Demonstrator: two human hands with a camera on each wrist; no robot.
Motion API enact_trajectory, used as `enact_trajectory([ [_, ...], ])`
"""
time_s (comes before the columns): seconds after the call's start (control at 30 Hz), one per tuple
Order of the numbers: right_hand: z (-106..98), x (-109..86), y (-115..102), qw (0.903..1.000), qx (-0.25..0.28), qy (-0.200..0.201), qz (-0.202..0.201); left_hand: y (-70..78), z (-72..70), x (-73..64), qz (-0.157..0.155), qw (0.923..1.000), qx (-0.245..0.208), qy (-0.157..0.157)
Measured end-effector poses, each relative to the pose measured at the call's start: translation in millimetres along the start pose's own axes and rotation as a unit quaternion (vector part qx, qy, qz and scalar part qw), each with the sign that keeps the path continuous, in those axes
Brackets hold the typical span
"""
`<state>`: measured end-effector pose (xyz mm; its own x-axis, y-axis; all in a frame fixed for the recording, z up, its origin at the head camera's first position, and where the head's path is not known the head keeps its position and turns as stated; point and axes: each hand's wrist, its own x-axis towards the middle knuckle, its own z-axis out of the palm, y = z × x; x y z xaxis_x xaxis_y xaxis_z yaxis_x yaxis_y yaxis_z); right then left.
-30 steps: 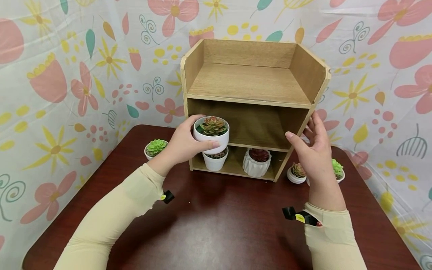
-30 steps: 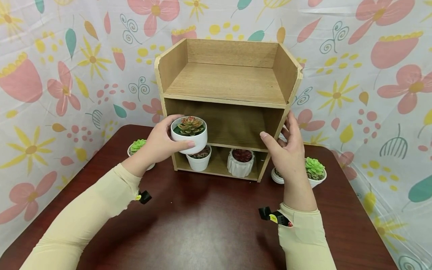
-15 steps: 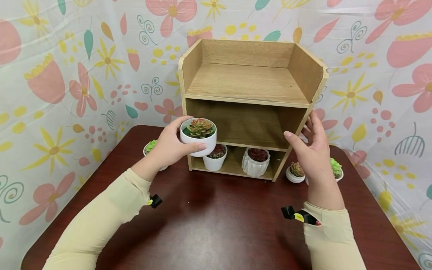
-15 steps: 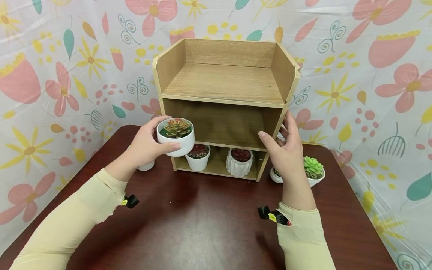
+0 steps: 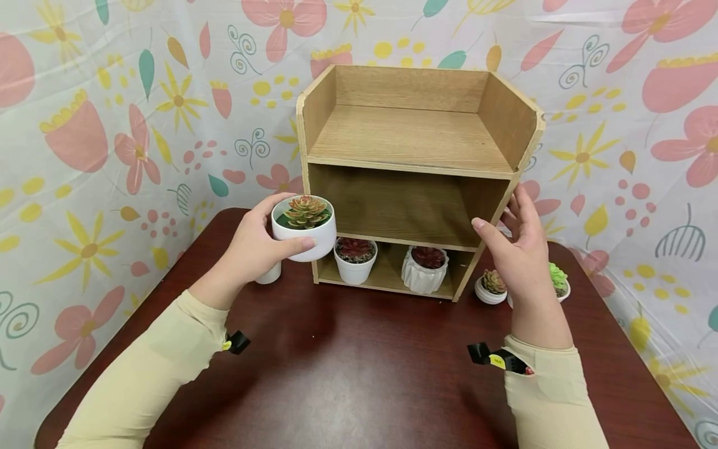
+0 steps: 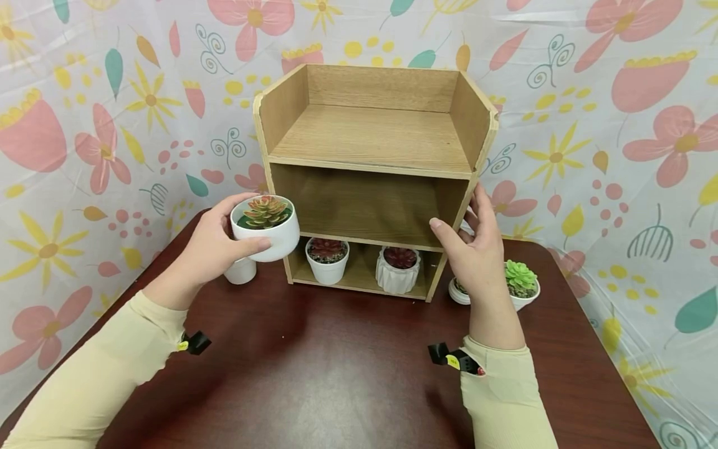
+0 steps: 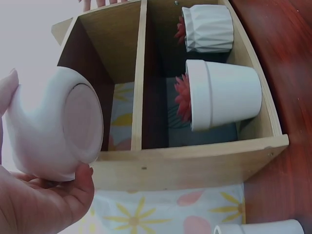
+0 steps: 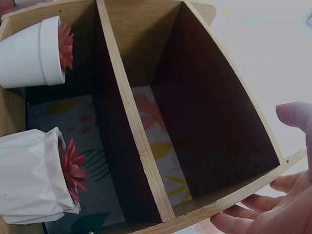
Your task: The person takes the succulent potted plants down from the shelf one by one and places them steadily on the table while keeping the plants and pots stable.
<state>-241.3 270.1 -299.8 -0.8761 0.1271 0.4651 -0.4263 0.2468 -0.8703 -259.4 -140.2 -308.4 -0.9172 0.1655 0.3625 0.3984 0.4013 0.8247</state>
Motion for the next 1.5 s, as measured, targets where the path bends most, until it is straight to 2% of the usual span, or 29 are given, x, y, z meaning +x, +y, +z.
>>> enact_trajectory([
  [0.23, 0, 0.0, 0, 1.0, 0.008, 0.0, -0.004, -9.2, -14.2, -6.2, 0.01, 0.9996, -0.014, 0.021],
  [0.53, 0, 0.2, -1, 1.0, 0.003, -0.004, -0.001, -21.0, -33.9, -14.7, -0.014, 0.9986, -0.023, 0.044],
  [0.9, 1, 0.7, 0, 1.0, 0.002, 0.0, 0.004, -40.6, -55.7, -30.1, -0.043, 0.9962, 0.005, 0.075],
  [1.2, 1, 0.4, 1, 0.9999, -0.009, 0.002, 0.006, -60.7, -76.1, -37.1, -0.074, 0.9922, 0.027, 0.097],
  [1.5, 1, 0.1, 0, 0.9999, -0.009, 0.001, 0.008, -76.7, -98.2, -43.3, -0.121, 0.9833, 0.088, 0.103],
])
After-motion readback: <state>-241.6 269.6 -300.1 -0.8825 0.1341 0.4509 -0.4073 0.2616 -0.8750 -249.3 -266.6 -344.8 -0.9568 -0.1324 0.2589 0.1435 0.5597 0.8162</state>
